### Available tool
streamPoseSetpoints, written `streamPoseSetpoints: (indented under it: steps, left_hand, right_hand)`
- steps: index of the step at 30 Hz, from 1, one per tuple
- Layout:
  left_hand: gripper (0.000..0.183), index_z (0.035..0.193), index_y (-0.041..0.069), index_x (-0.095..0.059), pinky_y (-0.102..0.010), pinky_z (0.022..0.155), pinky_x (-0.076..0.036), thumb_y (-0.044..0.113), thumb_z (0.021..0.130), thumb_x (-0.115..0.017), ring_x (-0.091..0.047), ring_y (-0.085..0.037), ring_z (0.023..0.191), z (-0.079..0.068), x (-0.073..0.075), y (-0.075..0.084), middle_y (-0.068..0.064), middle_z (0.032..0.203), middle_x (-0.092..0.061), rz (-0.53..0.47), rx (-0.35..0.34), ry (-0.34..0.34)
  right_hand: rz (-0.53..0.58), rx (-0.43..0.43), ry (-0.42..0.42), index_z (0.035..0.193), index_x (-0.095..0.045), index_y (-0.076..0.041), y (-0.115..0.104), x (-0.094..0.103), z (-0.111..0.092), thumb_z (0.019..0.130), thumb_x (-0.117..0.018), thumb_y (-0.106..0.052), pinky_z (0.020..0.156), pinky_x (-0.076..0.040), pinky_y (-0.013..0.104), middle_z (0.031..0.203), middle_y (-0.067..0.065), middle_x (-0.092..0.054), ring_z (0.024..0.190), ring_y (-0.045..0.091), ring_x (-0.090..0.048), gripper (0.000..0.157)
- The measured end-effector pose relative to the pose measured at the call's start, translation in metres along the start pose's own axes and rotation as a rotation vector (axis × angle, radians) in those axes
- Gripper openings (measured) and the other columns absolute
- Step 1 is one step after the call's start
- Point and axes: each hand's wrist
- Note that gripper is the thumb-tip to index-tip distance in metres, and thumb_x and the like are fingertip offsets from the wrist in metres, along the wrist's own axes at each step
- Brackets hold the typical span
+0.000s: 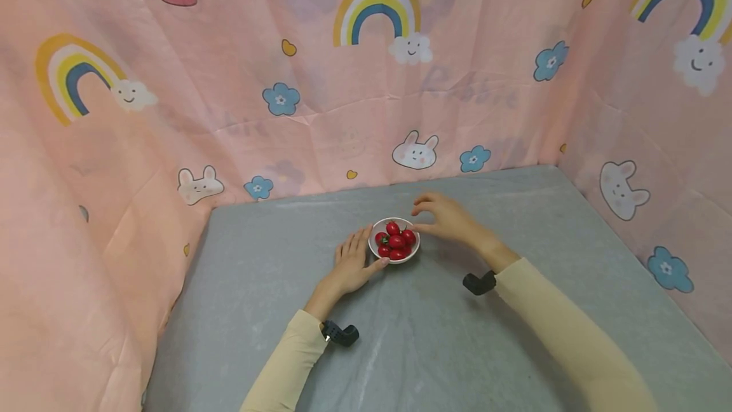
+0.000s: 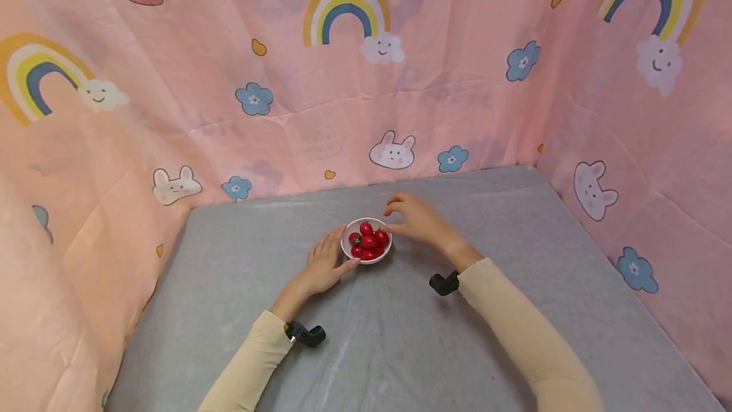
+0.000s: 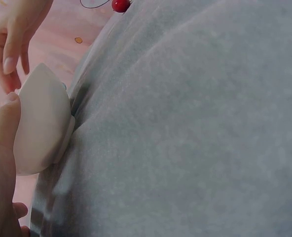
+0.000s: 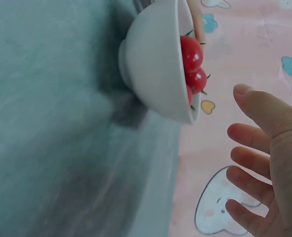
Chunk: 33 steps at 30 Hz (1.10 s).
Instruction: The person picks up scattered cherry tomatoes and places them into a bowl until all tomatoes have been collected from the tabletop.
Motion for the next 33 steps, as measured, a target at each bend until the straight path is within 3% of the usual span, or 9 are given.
streamPoseSetpoints:
  steps: [14, 33]
  left_hand:
    - [0.089, 0.161, 0.02, -0.007, -0.06, 0.118, -0.014, 0.063, 0.095, -0.05, -0.018, -0.039, 0.152, -0.001, -0.001, -0.001, -0.014, 0.164, -0.022, -0.017, -0.03, 0.035]
    - [0.089, 0.161, 0.024, -0.004, -0.06, 0.119, -0.012, 0.063, 0.095, -0.049, -0.013, -0.038, 0.154, -0.001, -0.001, -0.001, -0.01, 0.167, -0.016, -0.024, -0.011, 0.013]
  right_hand:
    - [0.0, -0.081, 0.011, 0.114, -0.072, -0.006, 0.037, 0.011, -0.048, 0.086, -0.076, -0.036, 0.108, -0.041, 0.058, 0.134, 0.015, -0.059, 0.13, 0.036, -0.049, 0.041]
    - [0.011, -0.171, 0.064, 0.114, -0.071, -0.004, 0.077, 0.017, -0.121, 0.086, -0.077, -0.031, 0.105, -0.04, 0.06, 0.132, 0.017, -0.058, 0.127, 0.038, -0.049, 0.04]
Point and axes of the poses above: each hand's wrist, its own z-axis towards the middle knuckle, its own x-axis out of the back of the hand, y = z × x
